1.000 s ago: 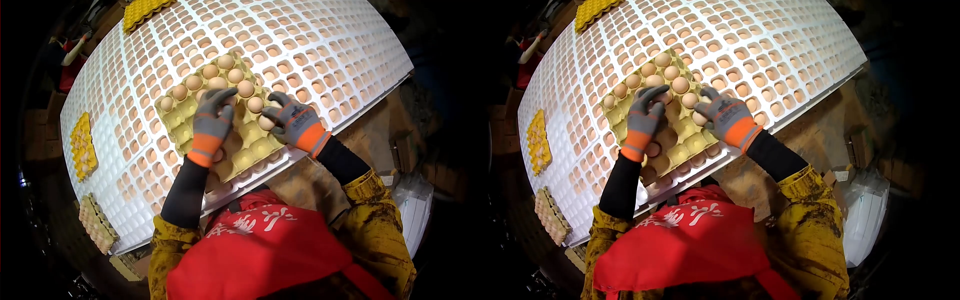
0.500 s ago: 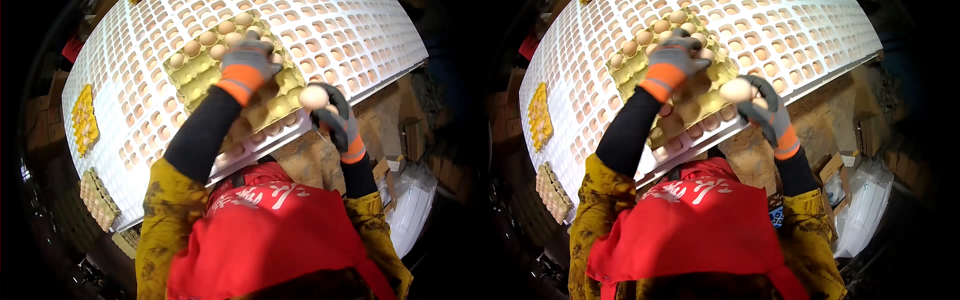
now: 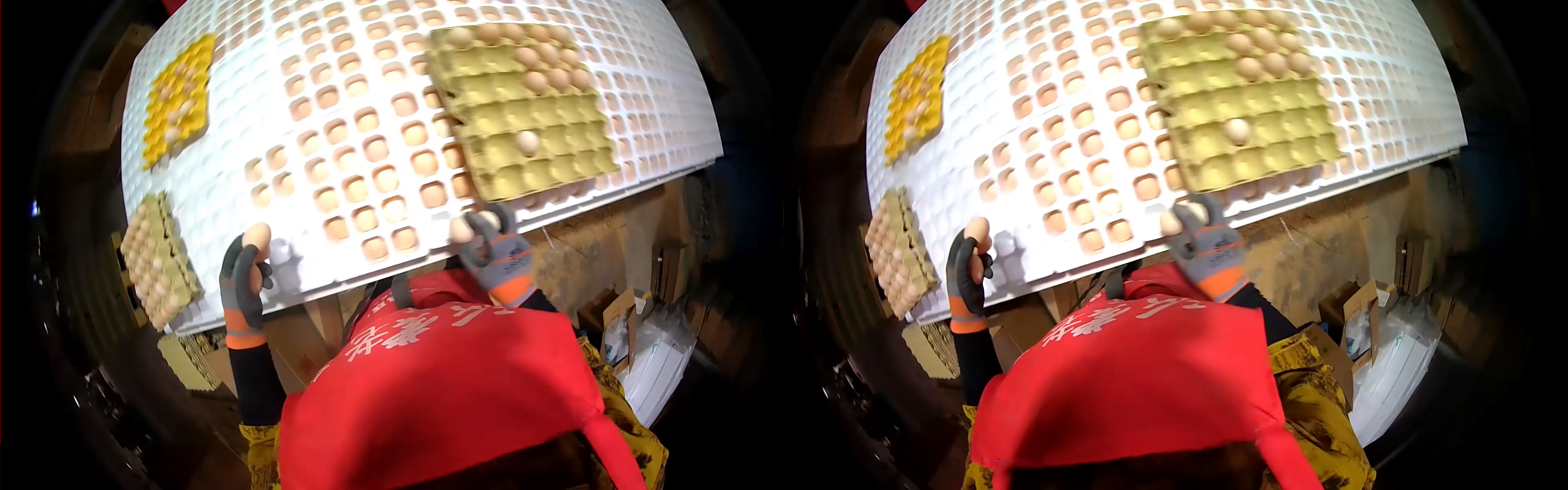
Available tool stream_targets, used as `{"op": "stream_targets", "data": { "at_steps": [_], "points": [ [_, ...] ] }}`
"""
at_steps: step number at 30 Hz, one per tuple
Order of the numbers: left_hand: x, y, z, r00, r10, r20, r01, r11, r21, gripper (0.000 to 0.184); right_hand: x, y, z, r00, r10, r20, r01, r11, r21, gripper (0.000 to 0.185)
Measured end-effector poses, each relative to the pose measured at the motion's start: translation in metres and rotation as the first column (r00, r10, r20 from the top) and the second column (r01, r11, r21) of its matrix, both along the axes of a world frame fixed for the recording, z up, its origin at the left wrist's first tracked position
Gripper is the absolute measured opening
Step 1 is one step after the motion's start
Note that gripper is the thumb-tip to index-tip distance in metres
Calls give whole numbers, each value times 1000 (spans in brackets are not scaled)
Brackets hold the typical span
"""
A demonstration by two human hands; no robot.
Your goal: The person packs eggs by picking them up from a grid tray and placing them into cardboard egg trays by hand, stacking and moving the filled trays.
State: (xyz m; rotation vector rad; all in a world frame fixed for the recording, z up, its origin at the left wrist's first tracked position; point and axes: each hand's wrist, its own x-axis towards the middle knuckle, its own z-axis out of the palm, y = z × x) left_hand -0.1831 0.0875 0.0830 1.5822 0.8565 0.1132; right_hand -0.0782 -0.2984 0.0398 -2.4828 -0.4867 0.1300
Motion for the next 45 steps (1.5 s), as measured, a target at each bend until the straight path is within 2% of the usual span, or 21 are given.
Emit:
{"op": "stream_targets", "data": {
  "at_steps": [2, 4, 8, 10, 12, 13, 16, 20, 22, 24, 26, 28, 30, 32, 34, 36, 38, 41, 42, 44, 45],
  "points": [
    [-43, 31, -19, 998, 46, -52, -43, 998, 51, 46, -5, 8, -9, 993, -18, 117, 17, 1000, 6, 51],
    [-57, 31, -15, 979, 111, -170, -110, 994, 13, 35, -14, 17, -11, 994, -109, -8, 109, 994, -30, 53],
    [-72, 15, -68, 936, -342, 80, 236, 780, 579, 39, -19, 41, -17, 990, -83, 113, 103, 978, -182, 51],
    [-58, -16, -47, 922, -354, -157, 376, 723, 580, 42, -24, 60, -3, 993, -101, 52, 108, 985, -133, 43],
    [-57, -26, -65, 871, -429, -238, 439, 464, 769, 43, -30, 84, 14, 995, -37, 90, 42, 997, -59, 40],
    [-49, -29, -61, 737, -432, -520, 665, 322, 674, 42, -37, 98, 13, 989, -26, -144, 50, 985, 166, 38],
    [-49, -25, -60, 810, -457, -368, 568, 450, 690, 37, -58, 147, 10, 898, 292, -328, -120, 882, 457, 39],
    [-36, -7, -67, 883, -469, -35, 327, 558, 763, 41, -62, 175, -31, 856, 409, -316, -366, 911, 188, 45],
    [-20, -14, -70, 870, -493, 4, 309, 550, 776, 43, -57, 182, -27, 906, 306, -292, -196, 916, 350, 41],
    [-13, -20, -79, 835, -475, -278, 522, 525, 672, 51, -40, 189, -10, 625, 183, -759, 342, 810, 477, 39],
    [-16, -17, -72, 902, -428, -57, 371, 701, 609, 57, -28, 205, -24, 781, 292, -552, 301, 599, 742, 40],
    [-30, -7, -71, 917, -336, 216, 176, 825, 537, 63, -17, 233, -26, 798, 348, -492, 118, 710, 694, 43],
    [-41, 1, -81, 941, -134, 310, 7, 925, 379, 58, -15, 265, -28, 906, 423, -26, -332, 746, 578, 45],
    [-43, 14, -96, 918, -251, 308, -18, 747, 664, 52, -4, 286, -47, 801, 527, 283, -594, 760, 265, 49],
    [-39, 17, -117, 915, -336, 223, 73, 682, 728, 48, -6, 284, -62, 804, 533, 262, -589, 773, 235, 53],
    [-28, 18, -127, 903, -429, -17, 210, 406, 889, 45, -3, 260, -32, 869, 488, -81, -413, 806, 424, 54],
    [-21, 11, -125, 908, -384, -168, 313, 357, 880, 44, 11, 215, 4, 914, 405, -2, -384, 868, 314, 54],
    [-4, -7, -98, 939, -342, -45, 200, 433, 879, 45, 55, 110, 30, 992, 121, -48, -78, 849, 522, 44],
    [11, -18, -78, 933, -360, 10, 188, 512, 838, 42, 80, 69, 42, 999, -17, -44, 34, 896, 444, 41],
    [51, -52, -62, 896, -290, 337, 94, 865, 493, 39, 127, -12, 57, 964, -264, -40, 256, 872, 418, 37],
    [80, -64, -45, 858, -438, 268, 168, 733, 660, 38, 158, -59, 48, 958, -281, 57, 241, 896, 372, 37]
  ]
}}
